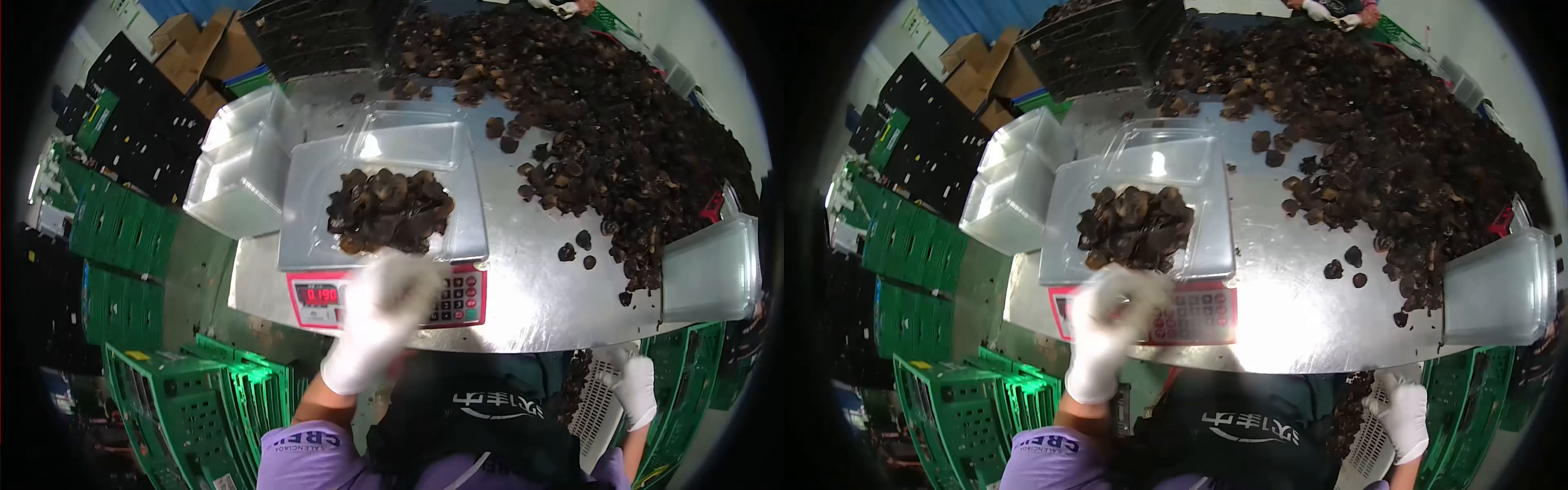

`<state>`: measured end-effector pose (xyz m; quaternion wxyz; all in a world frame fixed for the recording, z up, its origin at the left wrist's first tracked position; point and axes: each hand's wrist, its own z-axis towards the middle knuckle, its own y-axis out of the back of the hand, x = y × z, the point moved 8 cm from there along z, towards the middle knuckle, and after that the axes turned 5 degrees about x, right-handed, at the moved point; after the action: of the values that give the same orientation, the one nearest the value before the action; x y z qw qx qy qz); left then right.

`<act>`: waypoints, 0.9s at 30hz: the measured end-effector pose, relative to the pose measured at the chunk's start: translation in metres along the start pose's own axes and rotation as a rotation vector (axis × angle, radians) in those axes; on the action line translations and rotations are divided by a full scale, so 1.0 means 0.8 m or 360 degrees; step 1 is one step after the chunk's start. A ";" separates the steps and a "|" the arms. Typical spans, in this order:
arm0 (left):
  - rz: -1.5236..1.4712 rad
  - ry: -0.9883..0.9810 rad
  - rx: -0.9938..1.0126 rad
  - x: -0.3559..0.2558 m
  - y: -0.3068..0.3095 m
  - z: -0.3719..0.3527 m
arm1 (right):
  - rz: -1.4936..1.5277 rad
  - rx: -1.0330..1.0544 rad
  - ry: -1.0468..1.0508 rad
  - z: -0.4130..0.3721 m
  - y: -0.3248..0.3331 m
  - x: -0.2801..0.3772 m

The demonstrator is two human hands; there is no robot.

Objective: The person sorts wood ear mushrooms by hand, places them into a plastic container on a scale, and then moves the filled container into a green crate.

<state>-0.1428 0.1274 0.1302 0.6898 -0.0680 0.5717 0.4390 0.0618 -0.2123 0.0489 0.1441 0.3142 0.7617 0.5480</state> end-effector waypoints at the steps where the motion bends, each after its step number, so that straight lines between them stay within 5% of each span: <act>1: 0.0070 0.0067 -0.0213 0.006 0.032 0.003 | 0.0098 -0.0185 -0.0018 0.012 0.010 0.006; 3: -0.0027 0.0125 -0.0675 0.018 0.091 -0.001 | 0.0170 -0.0142 0.0103 0.039 0.005 0.029; 7: 0.0012 0.0128 -0.0886 0.040 0.164 -0.009 | 0.0150 -0.0224 0.0459 0.075 0.021 0.091; 12: 0.0144 0.0343 -0.0755 0.082 0.183 0.000 | 0.0114 -0.0412 0.0743 0.088 0.038 0.132; 27: 0.0383 0.0579 -0.0570 0.142 0.144 0.008 | 0.0381 -0.0334 0.0556 0.088 0.034 0.108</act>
<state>-0.2212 0.2614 0.0831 0.4956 -0.1981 0.6035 0.5924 0.0445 -0.1000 0.0594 -0.0239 0.2859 0.6712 0.6835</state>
